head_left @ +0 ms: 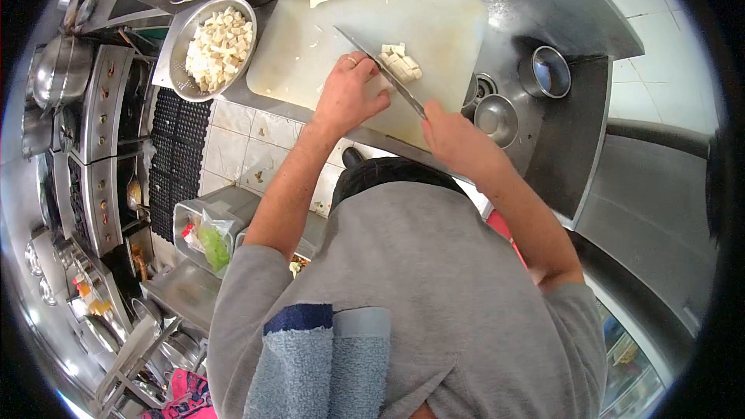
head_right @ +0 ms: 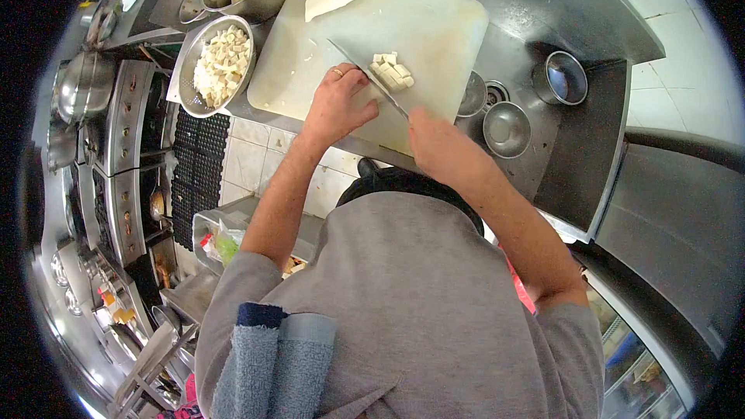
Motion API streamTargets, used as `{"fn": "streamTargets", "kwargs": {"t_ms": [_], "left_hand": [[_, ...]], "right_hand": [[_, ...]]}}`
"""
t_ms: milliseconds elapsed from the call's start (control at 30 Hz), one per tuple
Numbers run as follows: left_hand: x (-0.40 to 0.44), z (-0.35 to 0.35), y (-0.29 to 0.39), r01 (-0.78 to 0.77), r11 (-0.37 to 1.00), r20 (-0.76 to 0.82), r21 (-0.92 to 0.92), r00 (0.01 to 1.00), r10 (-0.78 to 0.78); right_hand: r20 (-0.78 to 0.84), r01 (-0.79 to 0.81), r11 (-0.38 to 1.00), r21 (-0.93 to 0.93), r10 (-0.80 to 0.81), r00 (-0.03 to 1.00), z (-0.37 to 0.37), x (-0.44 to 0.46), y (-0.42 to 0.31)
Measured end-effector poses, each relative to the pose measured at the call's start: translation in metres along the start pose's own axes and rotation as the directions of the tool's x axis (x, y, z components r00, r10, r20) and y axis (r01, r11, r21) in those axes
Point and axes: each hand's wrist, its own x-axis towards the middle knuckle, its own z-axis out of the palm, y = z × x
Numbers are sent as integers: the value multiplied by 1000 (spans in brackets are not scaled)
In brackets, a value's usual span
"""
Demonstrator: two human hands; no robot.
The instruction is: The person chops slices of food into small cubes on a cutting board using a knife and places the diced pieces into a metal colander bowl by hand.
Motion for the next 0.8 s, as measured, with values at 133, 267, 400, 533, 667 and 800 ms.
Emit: {"fn": "streamTargets", "kwargs": {"t_ms": [133, 267, 400, 533, 667, 800], "left_hand": [[-1, 1, -2, -20, 1000, -29, -17, 999, 20], [-7, -4, 4, 9, 1000, -58, -13, 998, -10], [-10, -9, 6, 29, 999, -19, 20, 999, -29], [-9, -6, -3, 31, 999, 8, -17, 1000, -30], [-10, -1, -7, 34, 999, -13, -29, 999, -34], [-14, -8, 1, 65, 998, -54, -4, 996, -65]], "right_hand": [[-73, 69, 997, -33, -71, 995, 21, 30, 13], [-12, 35, 995, -89, -36, 999, -2, 29, -4], [58, 33, 998, -62, -29, 998, -12, 8, -11], [-58, 99, 995, -17, -100, 993, 9, 3, -3], [-31, 71, 997, -6, -71, 997, 26, 30, 9], [32, 30, 998, -51, -28, 999, 10, 34, -3]]}}
